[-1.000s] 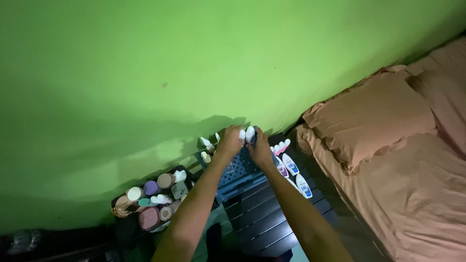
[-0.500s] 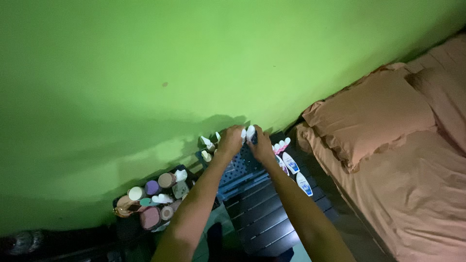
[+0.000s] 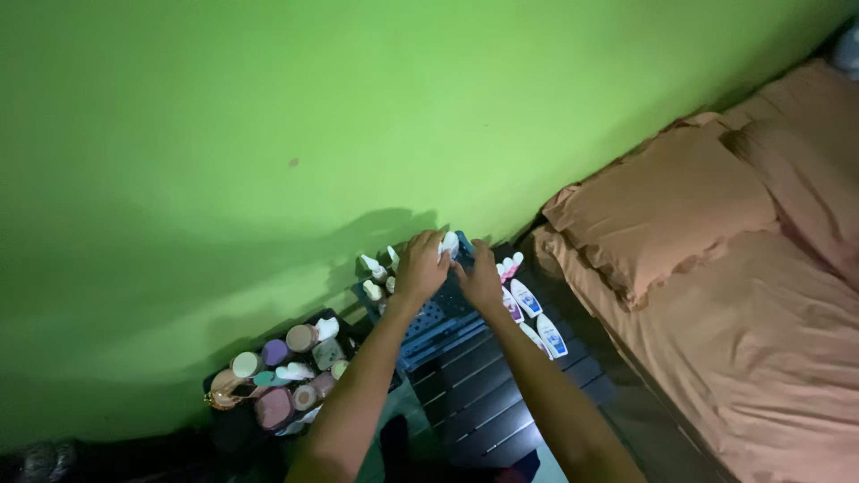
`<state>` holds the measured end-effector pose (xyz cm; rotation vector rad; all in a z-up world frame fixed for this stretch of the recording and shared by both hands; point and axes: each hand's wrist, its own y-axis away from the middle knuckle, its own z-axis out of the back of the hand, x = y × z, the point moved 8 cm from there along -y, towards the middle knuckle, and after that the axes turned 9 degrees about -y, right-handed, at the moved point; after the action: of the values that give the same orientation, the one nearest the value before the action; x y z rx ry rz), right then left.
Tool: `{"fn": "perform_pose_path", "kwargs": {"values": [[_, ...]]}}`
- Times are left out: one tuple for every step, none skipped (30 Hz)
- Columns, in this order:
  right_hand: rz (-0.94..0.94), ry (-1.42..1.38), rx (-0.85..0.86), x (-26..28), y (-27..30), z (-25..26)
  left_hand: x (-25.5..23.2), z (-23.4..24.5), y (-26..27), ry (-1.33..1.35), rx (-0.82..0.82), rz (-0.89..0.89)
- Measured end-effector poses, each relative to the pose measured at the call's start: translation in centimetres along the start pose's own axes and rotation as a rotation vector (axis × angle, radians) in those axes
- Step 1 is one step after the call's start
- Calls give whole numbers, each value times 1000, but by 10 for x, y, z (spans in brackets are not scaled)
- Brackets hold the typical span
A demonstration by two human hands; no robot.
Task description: The person organizes cosmetic items on a blue plastic rack. They open and close small jars, place them on the rack, and arrange multiple white bottles on the top shelf. The person handles each item one at a time and places them in designated spots on the rack.
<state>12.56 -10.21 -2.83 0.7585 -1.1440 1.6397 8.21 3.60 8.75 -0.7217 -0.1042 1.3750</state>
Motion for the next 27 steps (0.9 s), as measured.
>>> {"fn": "perform_pose_path", "kwargs": {"values": [[17,16,-25,4,5,7,-6,1,4,27,13,17],[37,34,-52,10,8,14,-13,3,6,54,22,32],[58,51,-78,17,10,22,-19,4,7,81,32,46],[62,32,-96,21,15,32,-29,5,11,86,19,24],[66,12,-114,26,21,44,-39,5,15,92,5,1],[67,-8,-132,32,29,55,-47,7,19,97,-5,-21],[5,-23,-102,33,35,65,-52,7,23,87,21,-29],[-60,-34,-80,31,40,81,-58,3,25,82,50,-43],[-125,-46,-57,29,45,95,-64,0,26,78,79,-58],[-76,-10,-90,36,46,112,-69,0,24,91,72,-84],[-27,27,-121,42,49,131,-74,0,22,105,65,-110],[20,62,-150,47,54,149,-83,0,22,116,60,-135],[7,98,-159,48,56,164,-90,-2,20,127,83,-134],[-4,138,-164,49,55,176,-93,-6,16,141,103,-129],[-16,179,-169,52,55,185,-97,-10,13,155,124,-124],[-35,163,-186,54,56,194,-107,-10,11,168,90,-158],[-54,147,-203,57,59,203,-117,-10,11,180,56,-191],[-70,131,-219,61,60,210,-126,-10,10,193,19,-224],[-69,145,-229,66,60,215,-134,-15,9,186,39,-237],[-65,156,-238,70,60,220,-142,-19,7,176,57,-250],[-61,167,-246,73,59,225,-150,-22,5,165,74,-263],[-56,148,-253,76,60,229,-155,-23,5,183,86,-268],[-50,129,-261,78,60,233,-160,-23,4,201,98,-274],[-46,112,-265,78,60,236,-165,-24,4,220,111,-277],[-18,111,-267,81,60,238,-168,-24,3,237,119,-271],[8,112,-268,83,60,241,-168,-22,3,254,129,-265],[34,112,-270,85,61,243,-169,-22,3,272,139,-259]]}}
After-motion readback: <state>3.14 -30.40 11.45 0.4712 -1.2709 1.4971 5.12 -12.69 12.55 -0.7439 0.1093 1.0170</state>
